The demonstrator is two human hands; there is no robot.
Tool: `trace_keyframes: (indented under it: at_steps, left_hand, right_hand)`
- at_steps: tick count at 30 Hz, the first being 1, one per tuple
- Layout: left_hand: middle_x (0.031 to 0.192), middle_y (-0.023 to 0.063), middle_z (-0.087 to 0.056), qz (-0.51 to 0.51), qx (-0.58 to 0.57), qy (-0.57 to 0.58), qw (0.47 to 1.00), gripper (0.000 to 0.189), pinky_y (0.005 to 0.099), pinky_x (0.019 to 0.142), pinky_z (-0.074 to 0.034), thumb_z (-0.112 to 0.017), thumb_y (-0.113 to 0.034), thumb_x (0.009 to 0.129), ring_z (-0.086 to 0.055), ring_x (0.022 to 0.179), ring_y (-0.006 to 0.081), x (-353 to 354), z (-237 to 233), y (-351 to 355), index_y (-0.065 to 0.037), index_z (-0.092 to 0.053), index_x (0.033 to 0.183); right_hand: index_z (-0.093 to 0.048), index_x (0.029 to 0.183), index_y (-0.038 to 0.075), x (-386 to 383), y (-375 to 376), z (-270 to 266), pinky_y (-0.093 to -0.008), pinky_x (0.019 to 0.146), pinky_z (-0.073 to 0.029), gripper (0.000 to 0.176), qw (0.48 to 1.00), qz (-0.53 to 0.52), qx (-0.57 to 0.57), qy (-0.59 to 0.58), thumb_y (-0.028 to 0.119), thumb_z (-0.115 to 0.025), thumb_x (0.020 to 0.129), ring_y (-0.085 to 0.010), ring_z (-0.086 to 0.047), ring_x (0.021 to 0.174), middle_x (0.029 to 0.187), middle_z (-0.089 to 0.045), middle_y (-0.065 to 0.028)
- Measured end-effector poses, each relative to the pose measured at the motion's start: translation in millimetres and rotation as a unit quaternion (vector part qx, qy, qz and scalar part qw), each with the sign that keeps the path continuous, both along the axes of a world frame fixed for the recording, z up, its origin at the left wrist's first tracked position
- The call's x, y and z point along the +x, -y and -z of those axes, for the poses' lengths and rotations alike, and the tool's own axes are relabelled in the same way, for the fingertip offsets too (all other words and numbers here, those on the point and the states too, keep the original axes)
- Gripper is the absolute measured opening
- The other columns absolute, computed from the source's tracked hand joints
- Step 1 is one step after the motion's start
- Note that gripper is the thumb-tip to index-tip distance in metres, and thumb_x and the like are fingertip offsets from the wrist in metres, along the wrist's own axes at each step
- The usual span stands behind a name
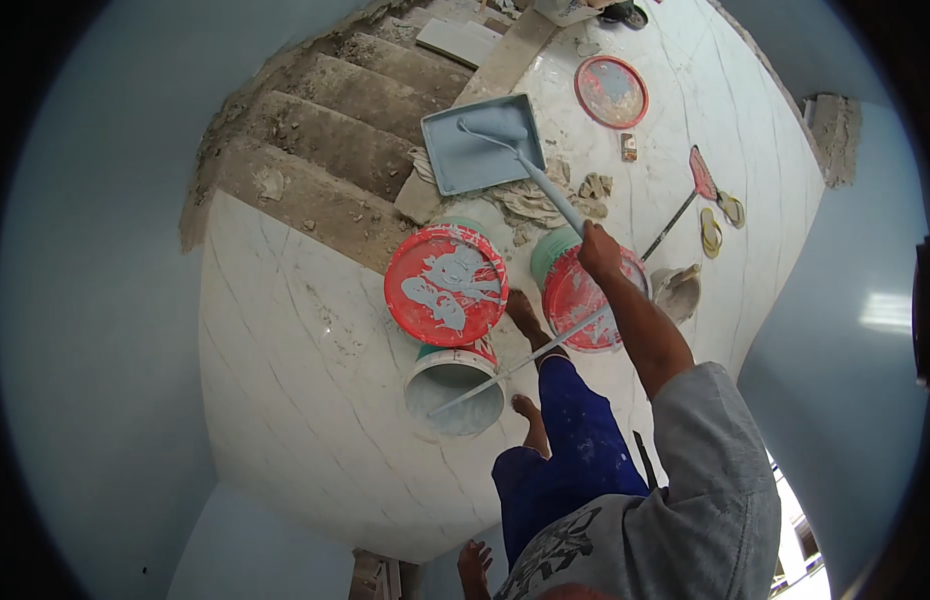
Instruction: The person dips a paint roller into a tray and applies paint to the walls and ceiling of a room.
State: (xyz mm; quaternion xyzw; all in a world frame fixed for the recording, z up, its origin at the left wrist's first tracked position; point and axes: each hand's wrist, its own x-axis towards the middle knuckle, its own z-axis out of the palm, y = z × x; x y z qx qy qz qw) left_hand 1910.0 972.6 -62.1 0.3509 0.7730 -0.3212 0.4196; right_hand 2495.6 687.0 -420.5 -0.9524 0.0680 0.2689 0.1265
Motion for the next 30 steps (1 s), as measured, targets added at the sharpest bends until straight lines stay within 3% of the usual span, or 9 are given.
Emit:
trace_keyframes:
  at_steps: [7, 13, 18, 30]
  left_hand:
    - [0.127, 0.0182, -0.059, -0.012, -0.054, -0.032, 0.998, 0.073, 0.0464, 0.085, -0.051, -0.060, -0.049, 0.092, -0.063, 0.108, 0.0337, -10.0, 11.4, 9.9, -0.003, -0.037, 0.143]
    - [0.127, 0.0192, -0.059, -0.003, -0.032, -0.008, 0.999, 0.071, 0.0467, 0.085, -0.051, -0.060, -0.047, 0.092, -0.063, 0.108, 0.0345, -5.1, 9.4, 13.2, -0.003, -0.037, 0.143]
    - [0.128, 0.0192, -0.059, -0.003, -0.024, 0.002, 1.000, 0.070, 0.0470, 0.086, -0.050, -0.059, -0.044, 0.092, -0.062, 0.109, 0.0346, 0.4, 14.9, 12.4, -0.003, -0.037, 0.144]
    - [0.131, 0.0199, -0.056, -0.009, -0.039, 0.029, 0.999, 0.066, 0.0487, 0.090, -0.049, -0.056, -0.040, 0.095, -0.060, 0.113, 0.0344, -2.1, 18.6, 27.1, -0.002, -0.034, 0.145]
  right_hand:
    - [-0.054, 0.112, 0.005, -47.0, 30.0, -19.0, -0.0515, 0.070, -0.053, 0.027, 0.997, -0.061, -0.009, 0.037, 0.006, -0.052, 0.084, -0.0403, -0.066, 0.083, 0.101, -0.062, -0.0193]
    - [-0.054, 0.115, 0.005, -20.8, -4.7, 15.2, -0.0510, 0.071, -0.053, 0.033, 0.998, -0.051, -0.036, -0.025, 0.005, -0.055, 0.082, -0.0398, -0.065, 0.086, 0.104, -0.061, -0.0196]
    - [-0.054, 0.110, 0.006, 24.1, -14.4, 32.4, -0.0506, 0.071, -0.052, 0.031, 0.999, -0.030, -0.016, 0.016, 0.004, -0.058, 0.079, -0.0405, -0.065, 0.086, 0.102, -0.061, -0.0191]
    - [-0.055, 0.110, 0.004, -33.6, 21.8, -20.4, -0.0511, 0.069, -0.053, 0.028, 0.998, -0.047, -0.031, -0.005, 0.004, -0.054, 0.082, -0.0406, -0.066, 0.082, 0.099, -0.062, -0.0207]
